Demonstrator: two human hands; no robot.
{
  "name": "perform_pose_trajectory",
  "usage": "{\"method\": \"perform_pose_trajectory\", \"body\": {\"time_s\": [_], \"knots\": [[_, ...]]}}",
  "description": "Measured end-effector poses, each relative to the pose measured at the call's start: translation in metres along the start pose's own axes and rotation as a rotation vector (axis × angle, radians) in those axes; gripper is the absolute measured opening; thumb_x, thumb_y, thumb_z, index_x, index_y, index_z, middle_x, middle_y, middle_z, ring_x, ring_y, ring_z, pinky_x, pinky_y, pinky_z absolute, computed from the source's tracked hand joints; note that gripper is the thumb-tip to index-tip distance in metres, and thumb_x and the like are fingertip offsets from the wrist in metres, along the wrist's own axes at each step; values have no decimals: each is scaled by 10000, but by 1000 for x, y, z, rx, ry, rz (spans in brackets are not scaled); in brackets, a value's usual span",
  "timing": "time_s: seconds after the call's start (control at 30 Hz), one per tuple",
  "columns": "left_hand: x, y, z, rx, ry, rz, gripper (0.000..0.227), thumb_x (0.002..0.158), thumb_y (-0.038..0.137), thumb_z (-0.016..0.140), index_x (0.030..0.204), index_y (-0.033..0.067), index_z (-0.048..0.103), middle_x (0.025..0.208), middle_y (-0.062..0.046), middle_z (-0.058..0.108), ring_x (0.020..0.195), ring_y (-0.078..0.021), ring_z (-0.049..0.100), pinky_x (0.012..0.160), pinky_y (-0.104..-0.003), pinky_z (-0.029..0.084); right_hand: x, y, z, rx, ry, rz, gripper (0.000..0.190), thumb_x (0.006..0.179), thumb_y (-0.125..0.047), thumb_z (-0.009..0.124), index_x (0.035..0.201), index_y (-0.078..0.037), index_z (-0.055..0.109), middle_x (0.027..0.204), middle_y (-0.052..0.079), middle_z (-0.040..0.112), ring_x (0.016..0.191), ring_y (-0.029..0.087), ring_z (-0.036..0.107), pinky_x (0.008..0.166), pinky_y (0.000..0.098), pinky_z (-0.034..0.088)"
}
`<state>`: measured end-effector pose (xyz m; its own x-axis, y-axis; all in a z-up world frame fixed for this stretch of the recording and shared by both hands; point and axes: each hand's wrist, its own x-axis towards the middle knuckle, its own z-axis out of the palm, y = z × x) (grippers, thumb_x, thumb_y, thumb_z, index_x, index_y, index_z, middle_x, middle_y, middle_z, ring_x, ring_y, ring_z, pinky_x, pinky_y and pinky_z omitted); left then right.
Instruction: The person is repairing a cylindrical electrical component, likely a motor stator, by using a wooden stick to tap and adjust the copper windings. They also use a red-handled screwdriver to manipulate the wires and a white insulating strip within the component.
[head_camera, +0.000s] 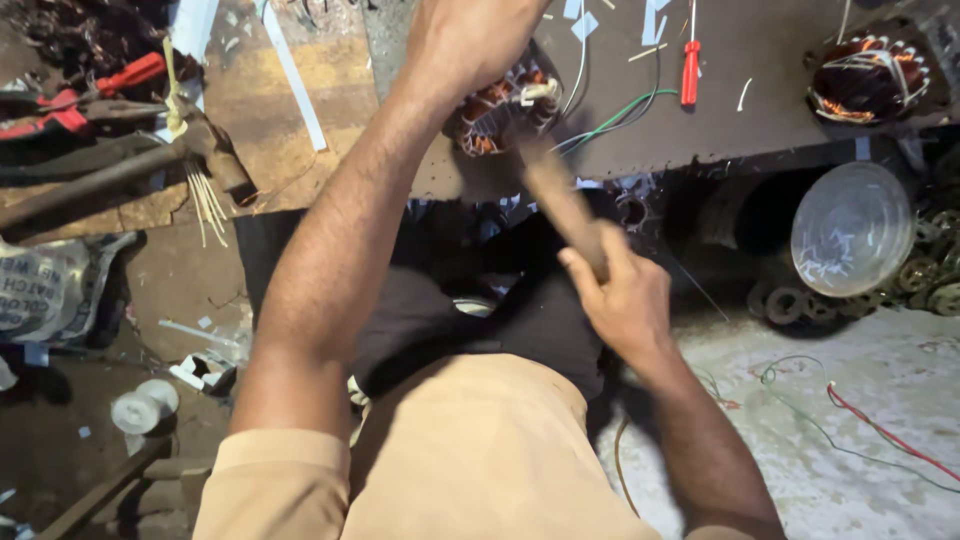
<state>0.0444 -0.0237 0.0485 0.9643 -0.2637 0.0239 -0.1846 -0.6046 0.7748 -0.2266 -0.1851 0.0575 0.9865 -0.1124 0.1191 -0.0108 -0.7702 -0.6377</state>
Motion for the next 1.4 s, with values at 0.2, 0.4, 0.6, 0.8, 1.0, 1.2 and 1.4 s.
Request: {"method": "perform_pose_trajectory", "body": {"time_s": [0.2,0.4,0.6,0.8,1.0,1.2,1.4], "knots": [[-24,-61,-24,-507,-168,357,678,1034,652,643,1290,25,681,1116,-156,735,1057,-277,733,901,-425,598,-22,20,-3,224,59,19,343,1006,-225,716,1229,16,619,893,96,674,765,173,643,702,328,527],[-79,-59,-19,-1302,-109,-6,751,930,731,577,1249,52,616,834,-167,740,729,-231,760,598,-354,587,5,35,18,716,35,395,317,1031,-241,674,1243,-18,598,745,-19,536,598,99,466,553,265,372],[-75,-36,-66,-1218,-296,-40,675,1012,635,592,1280,17,623,1017,-151,733,825,-225,745,706,-351,610,1,18,21,340,-417,271,312,945,-253,710,1175,-46,674,818,-7,668,749,101,597,667,291,504],[-35,-29,-49,-484,-61,281,507,1022,456,673,1227,-8,675,1189,-181,720,1065,-314,696,889,-478,553,-19,10,-11,259,-554,293,409,865,-301,781,1185,-58,704,842,2,737,772,92,663,700,296,537],[-4,0,-4,-18,40,-30,608,941,609,608,1089,31,723,940,-180,758,860,-304,752,776,-476,567,-61,12,-62,711,279,131,231,1037,-181,697,1168,5,657,846,1,642,698,81,564,864,296,533],[2,11,2,33,-6,12,587,946,574,541,977,22,740,788,-170,749,771,-300,758,725,-477,573,-27,30,17,98,48,-16,316,1045,-283,690,1222,-43,586,1012,143,644,846,296,627,757,313,468],[-11,-1,-1,49,42,5,548,961,531,577,999,7,733,796,-194,721,760,-348,716,681,-490,555,-64,17,0,873,203,205,345,1003,-274,665,1255,-44,620,768,93,542,675,161,484,641,332,396]]}}
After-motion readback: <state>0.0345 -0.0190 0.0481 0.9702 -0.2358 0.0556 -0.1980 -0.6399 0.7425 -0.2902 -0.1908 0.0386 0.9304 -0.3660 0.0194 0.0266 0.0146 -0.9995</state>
